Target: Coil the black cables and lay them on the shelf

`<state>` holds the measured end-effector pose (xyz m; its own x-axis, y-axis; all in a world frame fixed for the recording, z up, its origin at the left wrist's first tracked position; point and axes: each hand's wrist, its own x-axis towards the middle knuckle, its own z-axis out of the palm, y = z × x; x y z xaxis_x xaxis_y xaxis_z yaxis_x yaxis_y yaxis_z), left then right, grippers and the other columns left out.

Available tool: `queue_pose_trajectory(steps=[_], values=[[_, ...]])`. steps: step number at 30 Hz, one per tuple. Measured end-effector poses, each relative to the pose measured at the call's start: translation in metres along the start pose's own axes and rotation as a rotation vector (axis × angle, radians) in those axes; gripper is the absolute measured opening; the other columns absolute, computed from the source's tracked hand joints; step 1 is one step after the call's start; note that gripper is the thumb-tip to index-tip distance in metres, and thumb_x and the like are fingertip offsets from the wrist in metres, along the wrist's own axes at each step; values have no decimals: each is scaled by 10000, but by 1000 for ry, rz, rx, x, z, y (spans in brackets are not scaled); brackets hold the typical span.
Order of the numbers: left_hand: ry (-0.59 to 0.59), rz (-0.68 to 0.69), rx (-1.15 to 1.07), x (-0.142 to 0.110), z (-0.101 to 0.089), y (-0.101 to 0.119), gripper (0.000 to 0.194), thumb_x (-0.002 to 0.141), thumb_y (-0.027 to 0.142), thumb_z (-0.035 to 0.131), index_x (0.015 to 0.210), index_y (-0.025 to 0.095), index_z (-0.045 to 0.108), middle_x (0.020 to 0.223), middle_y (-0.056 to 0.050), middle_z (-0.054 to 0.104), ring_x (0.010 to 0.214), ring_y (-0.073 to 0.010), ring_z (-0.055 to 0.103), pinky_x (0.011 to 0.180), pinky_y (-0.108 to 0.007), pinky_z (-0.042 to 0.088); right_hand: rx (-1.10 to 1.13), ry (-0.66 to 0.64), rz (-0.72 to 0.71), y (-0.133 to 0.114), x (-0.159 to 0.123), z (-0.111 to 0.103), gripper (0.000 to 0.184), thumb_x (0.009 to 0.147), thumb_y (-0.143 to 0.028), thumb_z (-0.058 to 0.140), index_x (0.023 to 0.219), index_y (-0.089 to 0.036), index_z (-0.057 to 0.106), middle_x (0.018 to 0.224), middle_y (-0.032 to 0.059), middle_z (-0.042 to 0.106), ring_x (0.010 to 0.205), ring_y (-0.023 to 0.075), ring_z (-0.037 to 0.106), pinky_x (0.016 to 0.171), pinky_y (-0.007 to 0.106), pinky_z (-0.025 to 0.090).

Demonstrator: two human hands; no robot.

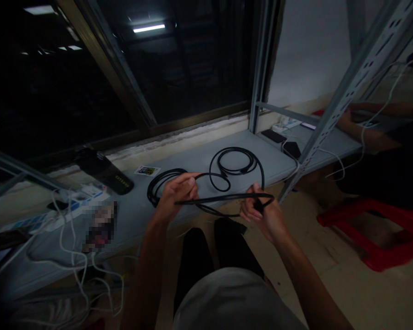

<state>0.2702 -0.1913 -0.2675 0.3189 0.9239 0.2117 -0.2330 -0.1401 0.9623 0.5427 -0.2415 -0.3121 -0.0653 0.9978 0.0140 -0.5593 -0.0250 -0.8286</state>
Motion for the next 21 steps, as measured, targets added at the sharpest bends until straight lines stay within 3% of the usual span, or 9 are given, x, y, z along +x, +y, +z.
queue_pose_trajectory(steps=[3, 6, 12, 15, 18, 21], values=[[-125, 26, 128, 8, 2, 28, 393, 1039, 500, 948, 1206, 147, 898, 789, -43, 716, 674, -151, 646, 651, -249, 531, 3, 3, -19, -7, 2, 1, 612, 955, -709, 990, 755, -213, 695, 493, -85, 276, 457, 90, 256, 521, 289, 434], [-74, 97, 118, 17, 14, 37, 387, 1028, 486, 964, 1209, 152, 896, 791, -34, 708, 615, -117, 584, 584, -217, 483, 36, 1, -58, -10, -1, 6, 577, 989, -679, 969, 769, -219, 699, 492, -83, 286, 455, 91, 266, 540, 279, 434], [108, 139, -84, 38, 44, 5, 572, 991, 715, 941, 1190, 184, 863, 787, 27, 569, 529, -61, 311, 456, -186, 274, 72, -50, -83, -4, -8, 20, 590, 1004, -706, 945, 764, -223, 707, 487, -90, 229, 455, 88, 237, 530, 265, 371], [94, 216, 97, 38, 43, -7, 553, 1056, 719, 875, 1178, 180, 889, 786, -5, 605, 583, -89, 412, 502, -198, 297, 87, -48, -72, -2, -9, 22, 583, 1021, -688, 939, 762, -219, 710, 497, -88, 244, 464, 86, 243, 542, 266, 380], [4, 232, 255, 33, 36, -8, 521, 1093, 689, 847, 1177, 179, 911, 798, -31, 650, 643, -114, 498, 542, -201, 331, 124, -32, -54, -4, -9, 18, 565, 1003, -657, 971, 764, -222, 701, 494, -99, 237, 460, 79, 211, 544, 266, 397], [6, 194, 174, 29, 36, -7, 557, 1082, 719, 849, 1193, 175, 894, 788, -10, 624, 578, -90, 440, 505, -204, 311, 163, -25, -62, -5, -7, 14, 556, 979, -621, 1004, 766, -224, 679, 491, -104, 237, 455, 76, 188, 520, 255, 391]])
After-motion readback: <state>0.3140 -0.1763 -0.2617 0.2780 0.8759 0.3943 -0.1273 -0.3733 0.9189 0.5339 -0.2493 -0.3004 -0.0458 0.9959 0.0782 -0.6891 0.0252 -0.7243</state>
